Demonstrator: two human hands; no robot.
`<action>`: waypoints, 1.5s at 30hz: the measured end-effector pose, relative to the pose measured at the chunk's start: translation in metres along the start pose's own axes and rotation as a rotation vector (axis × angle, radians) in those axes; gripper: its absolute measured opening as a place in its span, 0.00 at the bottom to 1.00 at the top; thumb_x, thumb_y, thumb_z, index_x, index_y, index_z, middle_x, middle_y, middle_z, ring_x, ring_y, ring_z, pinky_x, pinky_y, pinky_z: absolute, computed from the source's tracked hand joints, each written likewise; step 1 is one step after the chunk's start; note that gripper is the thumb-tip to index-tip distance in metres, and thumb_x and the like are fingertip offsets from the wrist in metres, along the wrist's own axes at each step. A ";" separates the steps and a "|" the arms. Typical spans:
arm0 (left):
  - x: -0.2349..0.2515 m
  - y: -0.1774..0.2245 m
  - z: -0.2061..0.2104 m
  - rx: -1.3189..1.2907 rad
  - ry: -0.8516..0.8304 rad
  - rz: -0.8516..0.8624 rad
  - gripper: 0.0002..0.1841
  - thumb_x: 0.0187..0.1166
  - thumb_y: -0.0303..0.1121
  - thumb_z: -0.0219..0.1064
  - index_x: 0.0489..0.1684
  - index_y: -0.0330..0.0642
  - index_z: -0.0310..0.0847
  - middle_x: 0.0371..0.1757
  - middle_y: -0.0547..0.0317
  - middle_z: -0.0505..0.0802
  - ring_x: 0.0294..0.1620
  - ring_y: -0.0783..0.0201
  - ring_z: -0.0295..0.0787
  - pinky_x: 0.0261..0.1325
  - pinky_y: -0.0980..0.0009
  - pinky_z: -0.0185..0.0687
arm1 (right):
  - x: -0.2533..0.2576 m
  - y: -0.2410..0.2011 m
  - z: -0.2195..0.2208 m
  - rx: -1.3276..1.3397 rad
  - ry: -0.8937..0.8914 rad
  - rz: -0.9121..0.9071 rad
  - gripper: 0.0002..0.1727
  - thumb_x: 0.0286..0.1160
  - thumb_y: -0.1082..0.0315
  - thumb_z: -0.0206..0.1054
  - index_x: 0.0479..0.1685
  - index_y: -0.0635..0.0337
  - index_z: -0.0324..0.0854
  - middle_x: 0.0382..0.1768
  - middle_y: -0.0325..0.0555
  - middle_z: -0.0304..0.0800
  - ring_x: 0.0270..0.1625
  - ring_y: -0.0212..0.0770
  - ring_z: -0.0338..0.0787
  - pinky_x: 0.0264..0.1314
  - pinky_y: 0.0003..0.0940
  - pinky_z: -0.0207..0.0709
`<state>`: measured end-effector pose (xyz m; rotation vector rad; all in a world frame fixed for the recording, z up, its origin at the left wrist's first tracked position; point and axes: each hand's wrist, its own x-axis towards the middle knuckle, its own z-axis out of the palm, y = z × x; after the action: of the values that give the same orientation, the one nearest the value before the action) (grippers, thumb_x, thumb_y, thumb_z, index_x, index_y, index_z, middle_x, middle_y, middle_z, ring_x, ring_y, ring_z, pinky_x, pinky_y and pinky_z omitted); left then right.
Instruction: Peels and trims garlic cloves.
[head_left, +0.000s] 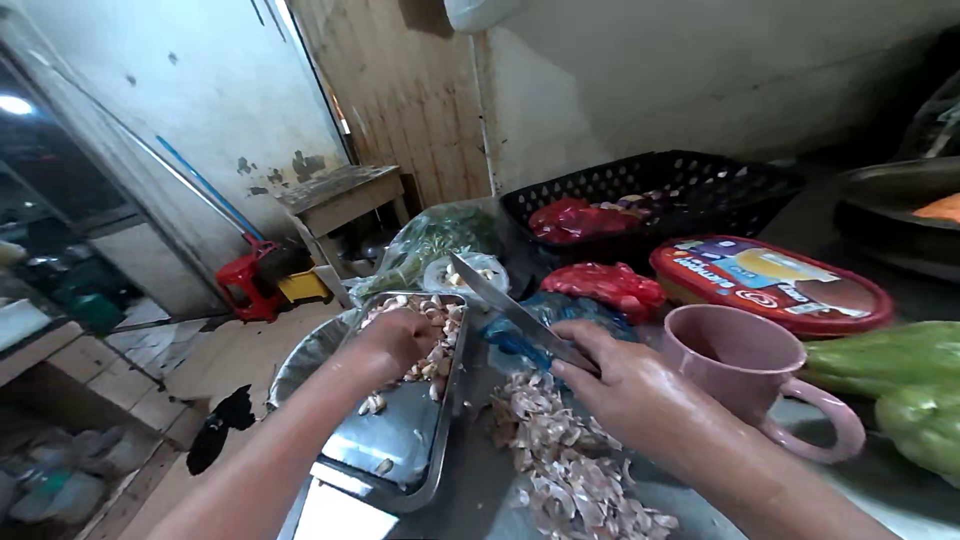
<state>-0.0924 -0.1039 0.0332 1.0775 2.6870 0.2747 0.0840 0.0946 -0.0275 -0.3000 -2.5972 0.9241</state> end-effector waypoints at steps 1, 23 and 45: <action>-0.002 -0.008 0.004 0.032 -0.023 -0.005 0.10 0.85 0.32 0.64 0.48 0.40 0.90 0.51 0.49 0.91 0.56 0.53 0.87 0.63 0.51 0.80 | 0.001 -0.001 -0.001 0.005 -0.021 0.017 0.17 0.86 0.63 0.64 0.71 0.48 0.81 0.36 0.46 0.91 0.35 0.46 0.90 0.41 0.52 0.84; -0.030 -0.002 0.030 -0.383 0.186 0.084 0.11 0.81 0.34 0.70 0.54 0.39 0.89 0.52 0.54 0.91 0.51 0.66 0.88 0.60 0.67 0.84 | -0.003 -0.001 -0.004 0.164 -0.106 -0.045 0.22 0.89 0.58 0.58 0.76 0.54 0.81 0.51 0.54 0.93 0.49 0.49 0.93 0.58 0.53 0.84; -0.013 0.053 0.072 -1.339 0.128 0.142 0.06 0.74 0.24 0.72 0.43 0.38 0.83 0.33 0.59 0.92 0.30 0.68 0.89 0.37 0.73 0.88 | 0.001 -0.013 -0.008 0.152 -0.230 0.017 0.22 0.91 0.59 0.54 0.79 0.51 0.78 0.57 0.51 0.91 0.58 0.45 0.91 0.65 0.47 0.81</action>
<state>-0.0287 -0.0689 -0.0204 0.7300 1.7360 1.8202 0.0852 0.0894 -0.0126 -0.1841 -2.7114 1.2193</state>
